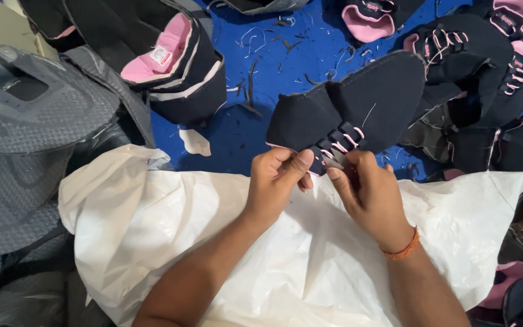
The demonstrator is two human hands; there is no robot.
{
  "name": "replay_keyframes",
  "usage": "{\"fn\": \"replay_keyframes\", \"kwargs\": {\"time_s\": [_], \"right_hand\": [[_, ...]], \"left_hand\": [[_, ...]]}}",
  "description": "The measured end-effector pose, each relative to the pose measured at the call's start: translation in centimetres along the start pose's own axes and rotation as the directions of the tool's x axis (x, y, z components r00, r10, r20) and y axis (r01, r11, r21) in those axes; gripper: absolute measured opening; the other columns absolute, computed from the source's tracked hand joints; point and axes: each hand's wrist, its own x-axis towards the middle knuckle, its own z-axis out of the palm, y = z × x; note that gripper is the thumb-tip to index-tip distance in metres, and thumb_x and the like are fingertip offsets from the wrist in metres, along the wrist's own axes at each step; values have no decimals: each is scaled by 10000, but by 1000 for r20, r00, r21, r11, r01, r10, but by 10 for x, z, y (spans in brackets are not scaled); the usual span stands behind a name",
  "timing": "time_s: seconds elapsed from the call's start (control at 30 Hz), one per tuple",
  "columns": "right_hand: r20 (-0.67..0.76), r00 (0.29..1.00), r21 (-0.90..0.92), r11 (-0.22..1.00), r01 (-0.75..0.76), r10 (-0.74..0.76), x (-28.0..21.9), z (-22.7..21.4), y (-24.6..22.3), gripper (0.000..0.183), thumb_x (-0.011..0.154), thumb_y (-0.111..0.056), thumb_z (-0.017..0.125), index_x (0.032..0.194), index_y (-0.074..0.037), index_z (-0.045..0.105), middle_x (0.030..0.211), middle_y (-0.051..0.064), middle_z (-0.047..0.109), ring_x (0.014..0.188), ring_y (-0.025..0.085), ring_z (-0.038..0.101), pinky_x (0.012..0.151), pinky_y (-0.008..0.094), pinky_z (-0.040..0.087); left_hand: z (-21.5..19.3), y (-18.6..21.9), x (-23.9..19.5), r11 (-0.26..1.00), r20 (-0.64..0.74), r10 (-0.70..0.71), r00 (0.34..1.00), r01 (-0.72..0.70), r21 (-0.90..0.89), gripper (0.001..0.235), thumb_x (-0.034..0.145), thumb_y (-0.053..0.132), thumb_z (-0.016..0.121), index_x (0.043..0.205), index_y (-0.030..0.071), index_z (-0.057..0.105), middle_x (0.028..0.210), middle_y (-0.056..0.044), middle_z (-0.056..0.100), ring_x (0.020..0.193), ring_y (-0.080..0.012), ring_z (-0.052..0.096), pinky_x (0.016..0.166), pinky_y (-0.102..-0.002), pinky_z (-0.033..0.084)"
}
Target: Trimming excess threads and loose material from shoe uppers using a small pair of snips.
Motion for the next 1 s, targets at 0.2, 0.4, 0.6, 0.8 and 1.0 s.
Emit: {"fn": "replay_keyframes", "kwargs": {"time_s": [0.2,0.4,0.6,0.8,1.0], "right_hand": [[-88,990,-145,985,98,-112,-3,9,6,309,950,-205,775,1044,-20,545,651,75,615,534,254,571,561,396,365],[-179,968,-162,976,147,-176,-9,19,6,306,984,-165,752,1104,-15,514,760,94,661,618,284,611,627,437,402],[-183,948,-285,937,202,-260,-8,23,19,220,1025,-119,713,1118,-20,539,831,131,676,674,324,616,634,439,435],[-195,972,51,989,140,-128,-15,4,24,177,1080,-94,652,1147,11,527,880,102,639,691,163,594,643,294,477],[-3,998,94,994,64,-64,-5,5,3,403,969,-168,764,1140,40,464,767,88,610,602,149,582,552,281,456]], "left_hand": [[-2,-7,2,984,49,-85,995,91,-155,394,1013,348,685,836,-3,668,699,-54,666,624,-100,623,602,-256,513],[0,-4,-1,986,39,-63,997,68,-154,379,1009,351,693,851,7,672,712,-49,661,640,-99,612,608,-256,498],[2,-6,-1,975,31,-66,997,71,-213,374,1014,334,697,817,20,649,710,-51,656,639,-104,607,610,-260,495],[-1,-2,6,955,-4,-71,997,66,-288,355,1001,311,707,792,34,629,691,-40,639,607,-107,604,575,-260,481],[0,4,4,996,-44,8,999,-12,-92,377,1005,317,710,771,29,640,662,-17,624,591,-72,584,547,-236,455]]}}
